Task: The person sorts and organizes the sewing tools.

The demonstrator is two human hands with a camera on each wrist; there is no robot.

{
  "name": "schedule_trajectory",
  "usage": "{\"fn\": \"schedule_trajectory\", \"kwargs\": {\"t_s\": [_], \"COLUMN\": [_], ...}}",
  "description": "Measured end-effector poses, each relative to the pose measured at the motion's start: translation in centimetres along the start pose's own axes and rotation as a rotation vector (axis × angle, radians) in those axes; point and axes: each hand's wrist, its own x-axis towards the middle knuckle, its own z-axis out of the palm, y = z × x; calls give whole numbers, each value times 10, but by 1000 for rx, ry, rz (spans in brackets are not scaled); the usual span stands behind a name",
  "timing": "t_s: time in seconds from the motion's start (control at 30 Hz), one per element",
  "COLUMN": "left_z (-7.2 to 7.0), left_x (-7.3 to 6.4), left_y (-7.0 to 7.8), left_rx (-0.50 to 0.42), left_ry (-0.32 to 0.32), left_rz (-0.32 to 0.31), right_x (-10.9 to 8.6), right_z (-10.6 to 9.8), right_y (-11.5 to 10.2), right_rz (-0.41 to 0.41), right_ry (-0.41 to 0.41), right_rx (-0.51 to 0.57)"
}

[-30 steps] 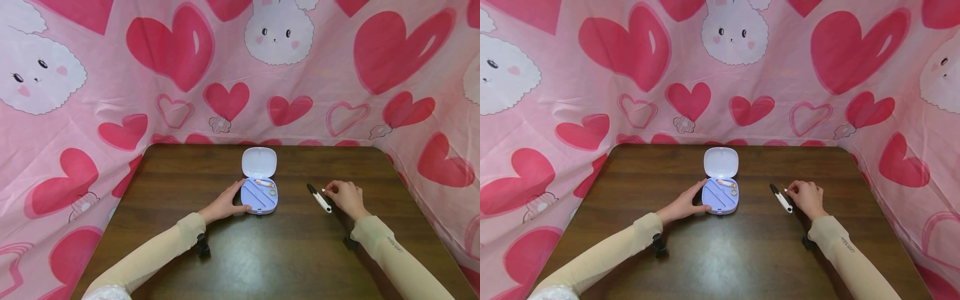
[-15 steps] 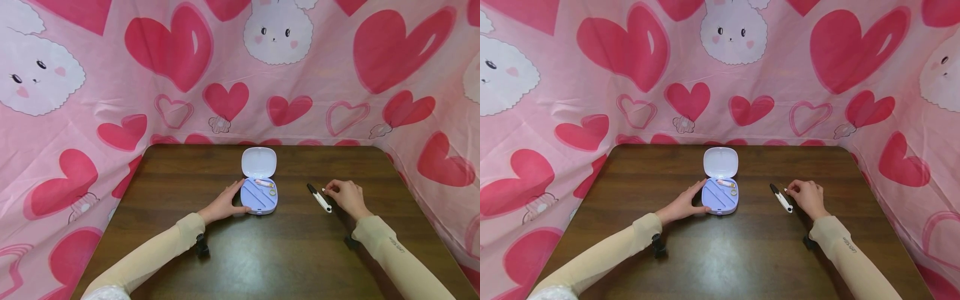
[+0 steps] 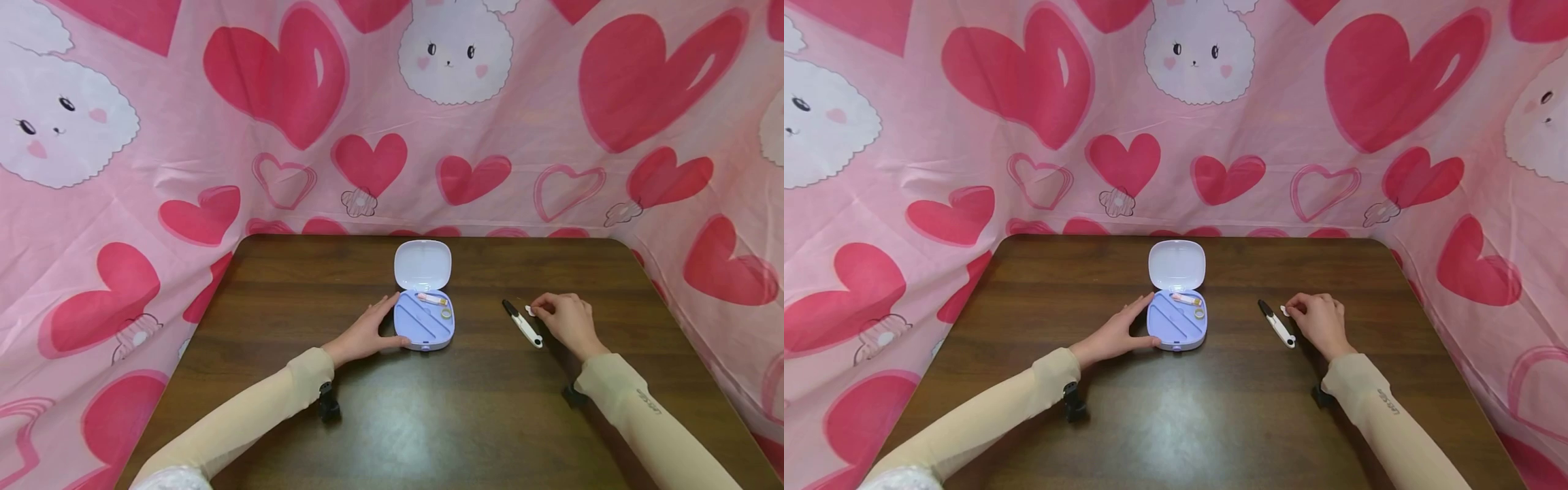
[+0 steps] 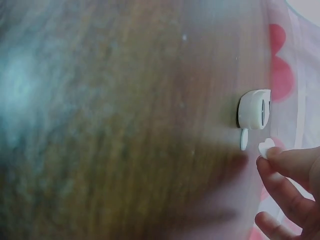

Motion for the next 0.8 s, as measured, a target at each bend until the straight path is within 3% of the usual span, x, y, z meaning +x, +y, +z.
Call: {"fn": "schedule_trajectory", "kwargs": {"t_s": [0.5, 0.8], "left_z": [1, -1], "left_x": [-1, -1], "left_y": [1, 3], "left_rx": [-18, -20], "left_ry": [0, -8], "left_rz": [-14, -9], "right_x": [-1, 0], "right_z": [-3, -2], "right_y": [-20, -44], "right_rz": [-81, -98], "right_ry": [96, 89], "right_rx": [37, 82]}}
